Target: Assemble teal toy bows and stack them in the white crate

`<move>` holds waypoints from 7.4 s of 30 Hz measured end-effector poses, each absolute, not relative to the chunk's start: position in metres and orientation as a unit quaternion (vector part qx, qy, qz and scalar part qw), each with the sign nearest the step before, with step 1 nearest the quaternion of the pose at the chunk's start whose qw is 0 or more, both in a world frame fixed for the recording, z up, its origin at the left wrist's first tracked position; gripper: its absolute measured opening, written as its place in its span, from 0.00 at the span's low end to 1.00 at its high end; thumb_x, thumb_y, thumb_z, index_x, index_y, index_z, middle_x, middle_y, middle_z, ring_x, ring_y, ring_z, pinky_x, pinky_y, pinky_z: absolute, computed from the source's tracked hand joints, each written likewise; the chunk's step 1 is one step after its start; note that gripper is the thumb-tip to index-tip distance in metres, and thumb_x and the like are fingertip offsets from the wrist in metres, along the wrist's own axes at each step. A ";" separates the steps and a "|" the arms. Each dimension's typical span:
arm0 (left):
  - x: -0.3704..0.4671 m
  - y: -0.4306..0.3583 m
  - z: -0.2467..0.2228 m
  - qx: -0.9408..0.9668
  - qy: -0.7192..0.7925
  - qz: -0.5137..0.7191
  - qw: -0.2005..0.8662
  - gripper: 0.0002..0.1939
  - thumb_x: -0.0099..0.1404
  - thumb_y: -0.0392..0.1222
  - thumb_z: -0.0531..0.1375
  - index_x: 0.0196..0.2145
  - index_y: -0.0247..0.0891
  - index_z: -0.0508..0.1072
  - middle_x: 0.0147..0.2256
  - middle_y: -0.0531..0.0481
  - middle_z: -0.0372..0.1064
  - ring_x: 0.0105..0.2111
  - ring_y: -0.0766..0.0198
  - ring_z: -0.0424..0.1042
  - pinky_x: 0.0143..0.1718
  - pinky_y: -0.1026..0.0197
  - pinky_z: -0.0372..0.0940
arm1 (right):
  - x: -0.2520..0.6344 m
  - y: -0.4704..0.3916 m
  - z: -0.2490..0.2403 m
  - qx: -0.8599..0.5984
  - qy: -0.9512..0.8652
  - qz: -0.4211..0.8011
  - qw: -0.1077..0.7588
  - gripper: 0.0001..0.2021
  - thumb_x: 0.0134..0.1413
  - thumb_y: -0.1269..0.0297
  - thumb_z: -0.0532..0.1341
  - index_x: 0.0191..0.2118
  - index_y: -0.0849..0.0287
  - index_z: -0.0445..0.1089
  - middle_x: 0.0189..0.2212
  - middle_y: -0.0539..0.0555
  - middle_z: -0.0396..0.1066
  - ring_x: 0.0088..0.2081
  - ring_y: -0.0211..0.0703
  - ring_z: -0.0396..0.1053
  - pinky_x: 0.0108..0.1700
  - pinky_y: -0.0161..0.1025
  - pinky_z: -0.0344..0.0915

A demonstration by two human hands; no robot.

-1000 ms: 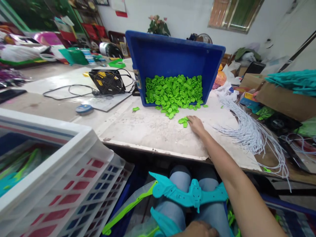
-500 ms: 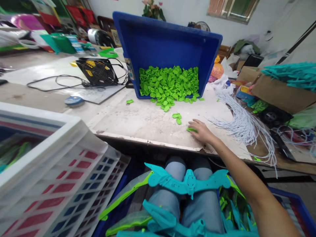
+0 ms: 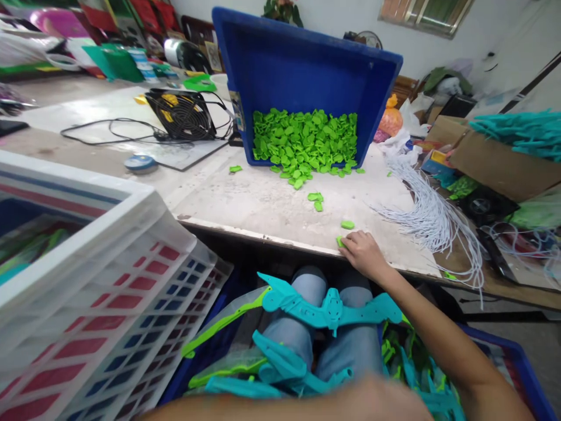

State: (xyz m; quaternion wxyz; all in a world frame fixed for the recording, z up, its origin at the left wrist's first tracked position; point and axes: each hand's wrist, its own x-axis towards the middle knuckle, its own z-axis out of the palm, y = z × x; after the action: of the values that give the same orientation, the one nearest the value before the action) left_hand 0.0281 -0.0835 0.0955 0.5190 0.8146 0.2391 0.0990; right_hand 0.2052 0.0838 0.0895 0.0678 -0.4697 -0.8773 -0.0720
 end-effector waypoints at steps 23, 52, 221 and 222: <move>0.011 0.041 0.011 0.498 0.398 0.059 0.768 0.12 0.51 0.44 0.63 0.33 0.37 0.75 0.25 0.55 0.69 0.28 0.66 0.67 0.31 0.66 0.60 | 0.207 -0.042 0.022 -0.345 -0.904 0.032 0.252 0.09 0.61 0.64 0.58 0.42 0.62 0.72 0.42 0.60 0.75 0.45 0.50 0.67 0.42 0.46 0.67; 0.012 0.029 0.011 0.609 0.480 0.087 0.626 0.17 0.47 0.46 0.63 0.34 0.33 0.73 0.26 0.53 0.66 0.27 0.65 0.63 0.25 0.66 0.56 | 0.179 -0.008 0.025 -0.644 -0.664 0.379 0.027 0.27 0.37 0.55 0.72 0.47 0.55 0.71 0.34 0.49 0.74 0.37 0.44 0.72 0.36 0.36 0.62; 0.238 -0.074 -0.006 0.467 0.331 -0.006 0.820 0.09 0.53 0.38 0.64 0.19 0.34 0.69 0.19 0.51 0.69 0.21 0.67 0.68 0.27 0.64 0.64 | 0.372 -0.187 0.002 -0.750 -0.544 0.125 0.356 0.15 0.55 0.61 0.59 0.49 0.56 0.68 0.41 0.56 0.74 0.42 0.47 0.71 0.45 0.45 0.69; 0.229 -0.069 0.000 0.481 0.340 -0.003 0.808 0.09 0.53 0.37 0.63 0.19 0.35 0.68 0.19 0.51 0.69 0.21 0.66 0.68 0.27 0.63 0.63 | 0.372 -0.188 0.001 -0.756 -0.536 0.124 0.355 0.20 0.55 0.61 0.59 0.54 0.55 0.64 0.41 0.56 0.74 0.41 0.47 0.72 0.44 0.44 0.70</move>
State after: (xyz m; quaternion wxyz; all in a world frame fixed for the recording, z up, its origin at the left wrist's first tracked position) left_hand 0.2286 -0.0691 -0.0001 0.8083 0.4809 0.3396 -0.0033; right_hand 0.3723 -0.1875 0.0011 0.3551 -0.7560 -0.5356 0.1243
